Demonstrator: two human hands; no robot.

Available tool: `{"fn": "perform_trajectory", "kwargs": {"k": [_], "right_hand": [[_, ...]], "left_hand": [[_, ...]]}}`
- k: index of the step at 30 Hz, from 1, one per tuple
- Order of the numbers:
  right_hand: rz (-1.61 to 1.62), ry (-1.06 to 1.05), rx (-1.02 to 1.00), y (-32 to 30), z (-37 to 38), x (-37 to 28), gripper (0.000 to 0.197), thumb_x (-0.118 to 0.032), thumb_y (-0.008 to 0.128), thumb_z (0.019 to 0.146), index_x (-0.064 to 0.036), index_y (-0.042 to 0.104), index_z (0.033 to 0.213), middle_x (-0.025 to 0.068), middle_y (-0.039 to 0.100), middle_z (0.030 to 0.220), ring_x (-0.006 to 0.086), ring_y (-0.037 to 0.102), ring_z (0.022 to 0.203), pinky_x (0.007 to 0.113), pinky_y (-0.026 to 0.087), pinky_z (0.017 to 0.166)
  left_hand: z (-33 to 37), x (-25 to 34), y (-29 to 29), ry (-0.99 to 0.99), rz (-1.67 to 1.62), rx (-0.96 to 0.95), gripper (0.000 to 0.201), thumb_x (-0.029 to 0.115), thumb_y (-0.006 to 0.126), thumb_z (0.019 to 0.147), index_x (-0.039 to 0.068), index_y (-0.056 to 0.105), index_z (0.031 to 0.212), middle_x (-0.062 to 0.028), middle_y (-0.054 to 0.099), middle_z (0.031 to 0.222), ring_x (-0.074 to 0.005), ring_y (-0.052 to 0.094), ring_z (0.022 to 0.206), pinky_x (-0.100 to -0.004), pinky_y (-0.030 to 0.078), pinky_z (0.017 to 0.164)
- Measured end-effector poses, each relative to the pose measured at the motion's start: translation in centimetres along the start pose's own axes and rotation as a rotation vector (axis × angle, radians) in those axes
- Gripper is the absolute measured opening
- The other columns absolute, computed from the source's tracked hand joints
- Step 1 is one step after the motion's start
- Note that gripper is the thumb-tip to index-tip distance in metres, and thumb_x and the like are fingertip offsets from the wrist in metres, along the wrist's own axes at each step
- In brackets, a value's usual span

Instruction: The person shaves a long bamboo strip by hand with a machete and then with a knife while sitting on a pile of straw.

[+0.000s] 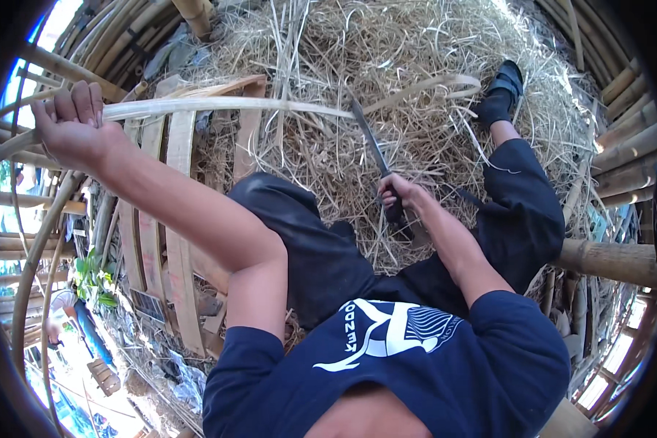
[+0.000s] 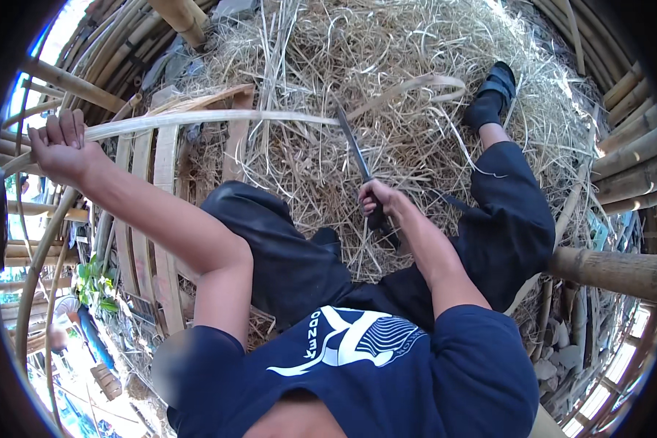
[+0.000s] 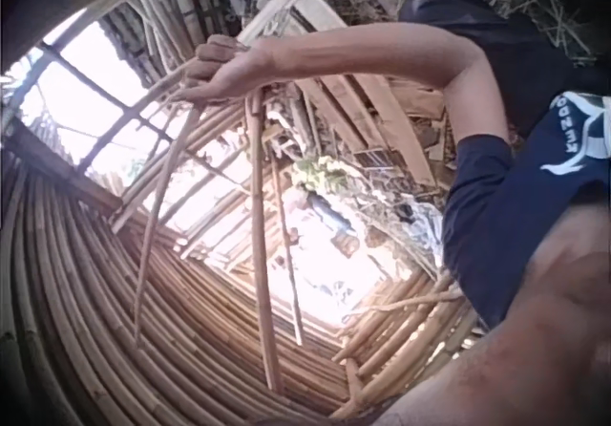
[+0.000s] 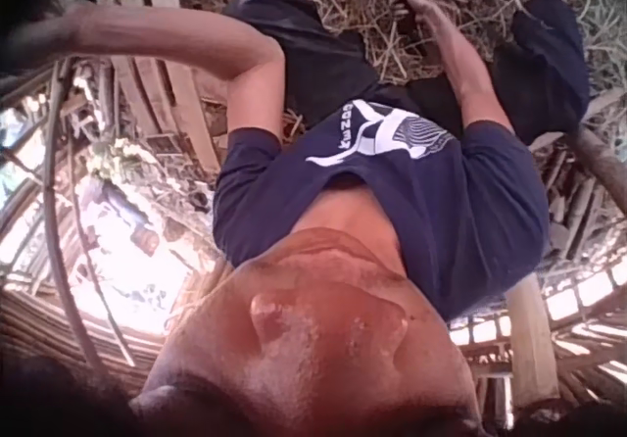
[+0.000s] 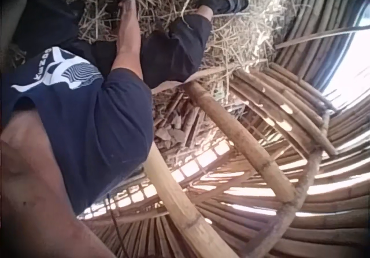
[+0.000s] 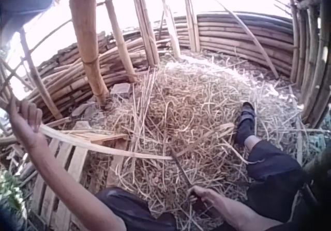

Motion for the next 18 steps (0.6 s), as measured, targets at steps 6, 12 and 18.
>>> {"fn": "perform_trajectory", "kwargs": {"k": [6, 12, 18], "right_hand": [[-0.263, -0.259, 0.274, 3.3, -0.5, -0.1, 0.01, -0.007, 0.054, 0.077, -0.0039, 0.054, 0.068, 0.003, 0.047, 0.055, 0.0125, 0.044, 0.041, 0.029, 0.041, 0.042], [-1.179, -0.518, 0.999, 3.2, -2.1, -1.5, 0.033, -0.022, 0.066, 0.066, 0.0072, 0.065, 0.08, 0.0146, 0.065, 0.072, 0.0239, 0.061, 0.058, 0.034, 0.05, 0.057], [-0.512, -0.477, 0.564, 6.0, -4.6, -2.5, 0.016, -0.011, 0.061, 0.068, 0.0049, 0.061, 0.066, 0.0154, 0.061, 0.062, 0.0186, 0.057, 0.046, 0.03, 0.047, 0.048]], "left_hand": [[-0.1, -0.2, -0.8, -0.012, 0.013, 0.1, 0.039, 0.02, 0.038, 0.096, 0.014, 0.021, 0.061, 0.002, 0.016, 0.05, -0.0098, 0.013, 0.04, -0.0274, 0.014, 0.041], [-2.2, 1.6, 2.1, 0.045, 0.056, 0.194, 0.031, 0.014, 0.04, 0.095, 0.012, 0.023, 0.07, 0.0017, 0.02, 0.052, -0.0093, 0.019, 0.044, -0.0289, 0.015, 0.043], [-2.7, 1.9, 3.3, 0.064, 0.07, 0.196, 0.028, 0.013, 0.042, 0.094, 0.011, 0.026, 0.071, 0.0023, 0.022, 0.052, -0.0085, 0.021, 0.043, -0.0282, 0.016, 0.042]]}}
Point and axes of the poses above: each hand's wrist, its own z-axis towards the middle knuckle, its own y-axis out of the palm, x = y × z, the point moved 2 cm from there along z, towards the middle knuckle
